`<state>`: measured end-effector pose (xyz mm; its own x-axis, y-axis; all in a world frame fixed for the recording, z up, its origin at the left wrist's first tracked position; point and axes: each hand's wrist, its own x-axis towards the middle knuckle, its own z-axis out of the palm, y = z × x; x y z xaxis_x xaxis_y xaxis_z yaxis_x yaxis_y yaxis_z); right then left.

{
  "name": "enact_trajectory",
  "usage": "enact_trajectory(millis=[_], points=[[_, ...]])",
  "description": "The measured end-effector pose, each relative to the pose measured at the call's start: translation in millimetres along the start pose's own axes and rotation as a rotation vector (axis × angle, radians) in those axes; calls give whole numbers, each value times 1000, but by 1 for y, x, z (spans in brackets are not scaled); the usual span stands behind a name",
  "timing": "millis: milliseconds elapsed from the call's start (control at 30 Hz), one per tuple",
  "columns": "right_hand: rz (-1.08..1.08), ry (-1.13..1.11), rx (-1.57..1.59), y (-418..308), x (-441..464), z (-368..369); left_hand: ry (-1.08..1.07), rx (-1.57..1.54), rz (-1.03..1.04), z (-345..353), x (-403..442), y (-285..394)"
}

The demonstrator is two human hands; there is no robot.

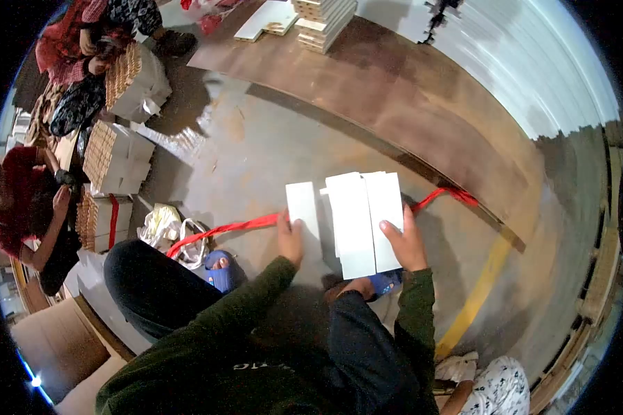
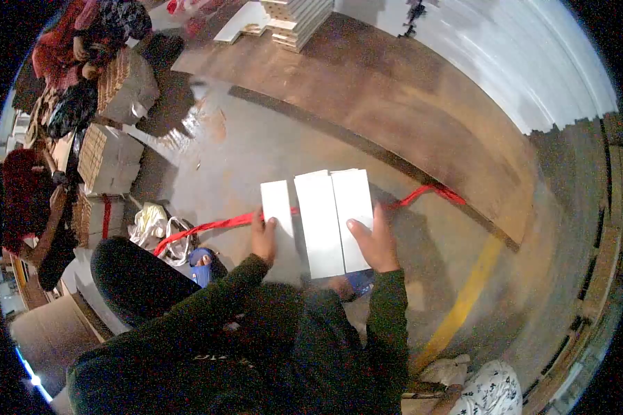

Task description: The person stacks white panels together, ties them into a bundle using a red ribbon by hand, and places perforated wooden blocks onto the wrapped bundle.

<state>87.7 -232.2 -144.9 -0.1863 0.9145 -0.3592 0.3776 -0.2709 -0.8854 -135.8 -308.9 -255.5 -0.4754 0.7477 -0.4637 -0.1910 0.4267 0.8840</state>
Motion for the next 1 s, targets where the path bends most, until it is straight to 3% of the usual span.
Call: enact_trajectory(millis=[100, 233, 300, 367, 400, 433, 500, 533, 633, 667, 700, 800, 867, 1000], points=[[46, -26, 132, 2, 1, 2, 17, 214, 33, 17, 7, -32], [77, -38, 179, 2, 1, 2, 125, 85, 107, 20, 9, -36], [91, -44, 195, 5, 1, 2, 201, 14, -34, 20, 5, -37], [111, -54, 202, 12, 2, -3, 142, 279, 200, 22, 8, -72], [94, -92, 222, 15, 3, -7, 69, 314, 77, 29, -4, -47], [94, -93, 214, 30, 8, -12, 70, 307, 74, 29, -2, -50], [353, -166, 826, 57, 17, -20, 76, 209, 158, 31, 0, -52], [372, -60, 643, 61, 20, -21, 32, 78, 49, 25, 0, -48], [392, -99, 712, 72, 22, -19, 124, -114, -25, 23, 6, -38], [410, -135, 763, 76, 23, -15, 43, 252, 104, 23, 14, -77], [422, -171, 806, 79, 26, -11, 62, 269, 230, 33, 14, -71], [423, -230, 839, 81, 26, -3, 57, 374, 153, 29, 6, -49], [423, -243, 850, 80, 28, -1, -84, 682, 110, 13, 11, -37], [425, -277, 851, 80, 29, 0, -87, 717, 109, 16, 3, -51]])
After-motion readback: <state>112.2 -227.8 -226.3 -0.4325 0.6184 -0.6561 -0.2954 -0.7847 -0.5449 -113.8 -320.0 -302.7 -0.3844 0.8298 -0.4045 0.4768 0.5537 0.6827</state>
